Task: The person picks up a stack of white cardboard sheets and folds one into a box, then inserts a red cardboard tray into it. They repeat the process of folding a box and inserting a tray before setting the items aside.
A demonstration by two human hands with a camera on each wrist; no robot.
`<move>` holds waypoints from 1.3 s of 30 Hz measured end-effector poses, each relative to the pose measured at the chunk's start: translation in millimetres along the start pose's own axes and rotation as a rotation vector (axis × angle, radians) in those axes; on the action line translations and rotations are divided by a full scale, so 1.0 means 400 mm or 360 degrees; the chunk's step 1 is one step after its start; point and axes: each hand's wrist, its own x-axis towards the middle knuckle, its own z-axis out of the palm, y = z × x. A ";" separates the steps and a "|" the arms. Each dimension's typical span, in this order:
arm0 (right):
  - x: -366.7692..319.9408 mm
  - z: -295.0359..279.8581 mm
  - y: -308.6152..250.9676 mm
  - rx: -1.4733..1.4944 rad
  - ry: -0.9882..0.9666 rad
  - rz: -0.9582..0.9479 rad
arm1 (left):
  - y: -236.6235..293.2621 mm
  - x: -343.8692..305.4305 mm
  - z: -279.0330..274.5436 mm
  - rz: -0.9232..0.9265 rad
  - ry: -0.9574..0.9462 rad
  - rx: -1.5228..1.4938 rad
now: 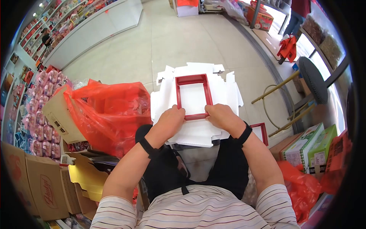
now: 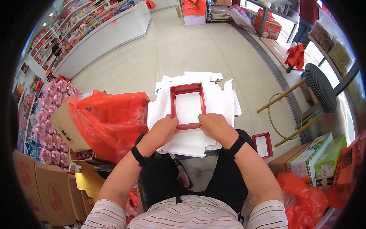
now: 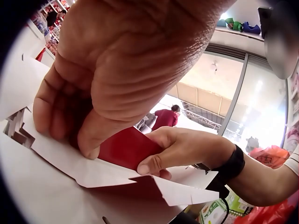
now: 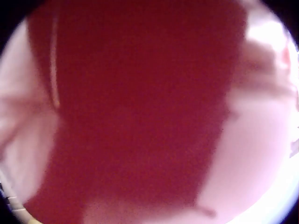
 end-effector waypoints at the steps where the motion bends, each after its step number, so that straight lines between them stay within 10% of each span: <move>1: 0.002 -0.001 0.000 -0.0006 -0.0008 0.0004 | -0.004 0.001 0.003 0.0005 0.0016 -0.0003; 22: -0.099 0.019 -0.013 0.0237 0.0628 -0.0010 | 0.042 -0.056 -0.019 0.0038 0.0554 0.0037; 39: -0.170 0.075 -0.032 -0.0027 0.0758 -0.0067 | 0.095 -0.002 0.015 -0.0106 -0.0017 0.0516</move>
